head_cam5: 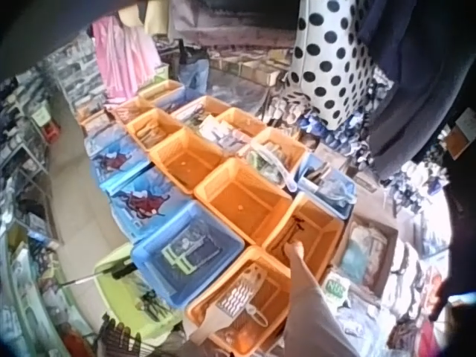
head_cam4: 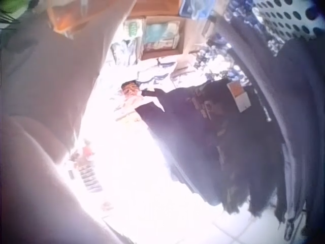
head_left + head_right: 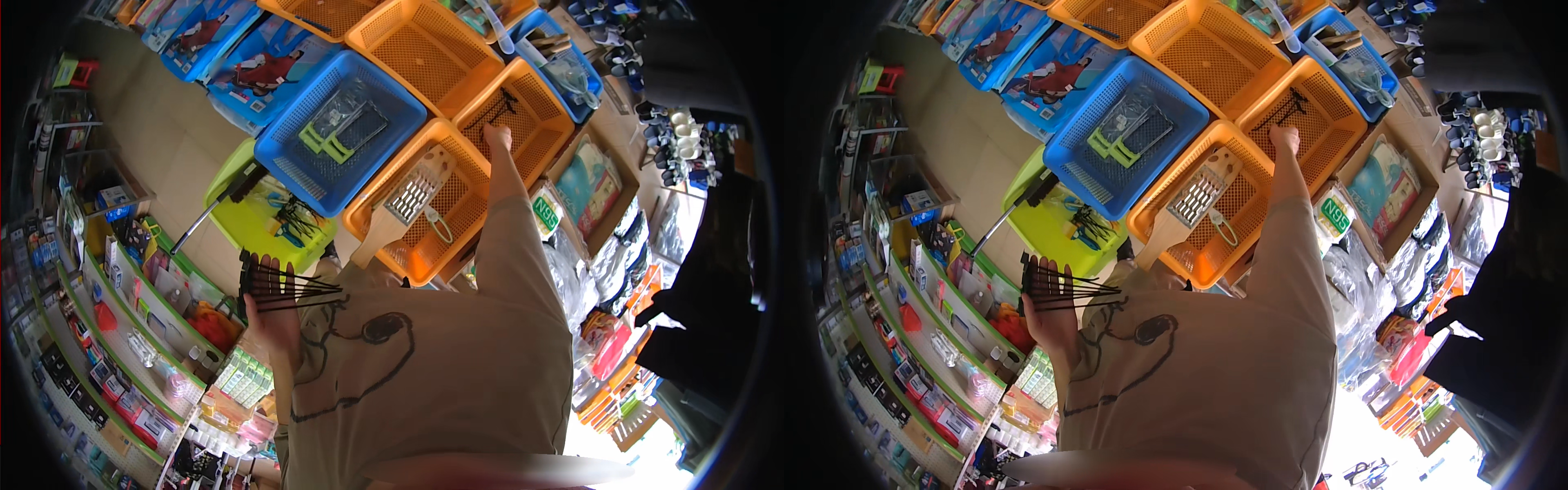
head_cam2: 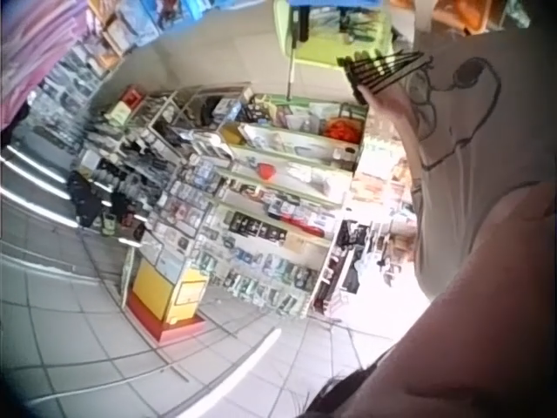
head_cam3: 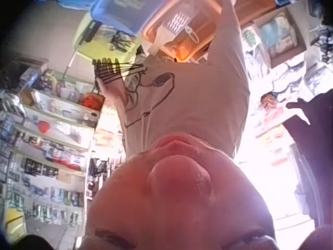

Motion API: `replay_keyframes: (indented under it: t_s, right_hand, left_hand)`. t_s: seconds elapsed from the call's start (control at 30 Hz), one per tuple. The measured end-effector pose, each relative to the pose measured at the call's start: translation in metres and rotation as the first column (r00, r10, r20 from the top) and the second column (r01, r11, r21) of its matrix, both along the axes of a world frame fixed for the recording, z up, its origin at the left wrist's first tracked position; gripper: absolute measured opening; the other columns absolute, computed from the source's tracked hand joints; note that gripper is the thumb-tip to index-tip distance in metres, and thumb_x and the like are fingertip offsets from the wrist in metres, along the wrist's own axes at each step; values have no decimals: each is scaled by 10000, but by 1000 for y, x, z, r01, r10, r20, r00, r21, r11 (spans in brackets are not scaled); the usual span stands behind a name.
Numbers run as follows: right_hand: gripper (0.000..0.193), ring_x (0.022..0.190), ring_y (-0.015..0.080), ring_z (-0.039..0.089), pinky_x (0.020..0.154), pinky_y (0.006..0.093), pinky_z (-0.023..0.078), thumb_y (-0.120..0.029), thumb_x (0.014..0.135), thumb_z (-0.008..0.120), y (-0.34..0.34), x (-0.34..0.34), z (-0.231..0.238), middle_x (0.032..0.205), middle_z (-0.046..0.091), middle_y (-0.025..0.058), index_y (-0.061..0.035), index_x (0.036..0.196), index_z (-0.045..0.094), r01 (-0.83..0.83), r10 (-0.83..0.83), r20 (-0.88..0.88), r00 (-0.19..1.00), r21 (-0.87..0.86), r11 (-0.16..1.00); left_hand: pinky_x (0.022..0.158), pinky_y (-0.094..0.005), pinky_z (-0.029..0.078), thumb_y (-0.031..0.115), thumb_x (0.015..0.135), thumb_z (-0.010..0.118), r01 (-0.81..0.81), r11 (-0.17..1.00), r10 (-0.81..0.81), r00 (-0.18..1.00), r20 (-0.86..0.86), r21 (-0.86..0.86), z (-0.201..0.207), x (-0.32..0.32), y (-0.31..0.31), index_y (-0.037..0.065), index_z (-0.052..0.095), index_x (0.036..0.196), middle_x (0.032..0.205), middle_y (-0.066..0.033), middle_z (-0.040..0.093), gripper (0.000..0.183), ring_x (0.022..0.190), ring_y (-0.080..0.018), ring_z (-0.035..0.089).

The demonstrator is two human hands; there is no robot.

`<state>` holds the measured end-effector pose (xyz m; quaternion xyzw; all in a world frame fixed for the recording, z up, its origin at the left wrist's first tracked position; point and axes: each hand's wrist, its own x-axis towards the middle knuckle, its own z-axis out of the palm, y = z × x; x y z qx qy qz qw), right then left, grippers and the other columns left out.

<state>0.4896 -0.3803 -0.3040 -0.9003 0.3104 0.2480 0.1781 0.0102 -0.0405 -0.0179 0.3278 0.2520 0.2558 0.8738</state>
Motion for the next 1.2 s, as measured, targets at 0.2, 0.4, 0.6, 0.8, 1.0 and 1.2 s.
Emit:
replay_keyframes:
  t_s: [0.2, 0.4, 0.6, 0.8, 1.0, 1.2]
  right_hand:
    - [514, 796, 265, 674, 669, 413, 558, -404, 880, 644, 3, 16, -23, 967, 664, 202, 64, 1084, 584, 134, -143, 62, 988, 137, 981]
    - [371, 495, 155, 485, 472, 367, 441, -354, 895, 685, -20, 29, -35, 650, 571, 65, -42, 741, 556, 173, -173, 177, 969, 14, 985]
    - [163, 693, 218, 664, 614, 332, 547, -155, 832, 762, -19, 9, -3, 785, 700, 134, 1, 870, 732, 355, -457, 325, 828, 329, 875]
    - [189, 599, 85, 533, 511, 260, 426, -131, 835, 764, -24, -25, 27, 783, 696, 46, 15, 951, 736, 89, -631, 466, 620, 757, 647]
    - [182, 645, 28, 499, 516, 170, 371, -106, 947, 642, 34, -146, 177, 868, 661, 40, 25, 1071, 669, -397, -466, 594, 656, 796, 457]
    - [134, 654, 19, 541, 550, 154, 395, -17, 947, 601, 106, -288, 292, 821, 659, 28, -4, 1058, 676, -684, -78, 747, 660, 640, 350]
  left_hand:
    - [1185, -501, 187, 419, 1014, 383, -74, 997, 75, 996, -56, 20, -4, -8, -5, 36, 278, 1501, 1503, -115, 392, 628, 1407, -241, 337]
    - [1194, -510, 168, 387, 1016, 389, -42, 998, 40, 998, -44, -42, -6, 2, -7, 34, 265, 1505, 1518, -115, 371, 617, 1416, -245, 321]
    - [1187, -514, 187, 384, 1021, 381, 8, 999, -9, 1000, -16, -41, -3, 10, -9, 23, 270, 1500, 1502, -125, 391, 609, 1399, -256, 350]
    - [1172, -494, 230, 424, 997, 440, 50, 998, -49, 999, 23, -33, -1, 16, -5, 39, 341, 1468, 1478, -118, 421, 616, 1362, -250, 396]
    - [1155, -441, 278, 367, 1009, 445, 246, 969, -244, 967, 74, -21, -6, 34, 8, 12, 371, 1434, 1453, -130, 448, 559, 1366, -250, 399]
    - [1160, -469, 289, 317, 1022, 419, 326, 941, -337, 924, 179, 89, 15, 37, 22, -5, 298, 1467, 1459, -161, 421, 562, 1370, -261, 393]
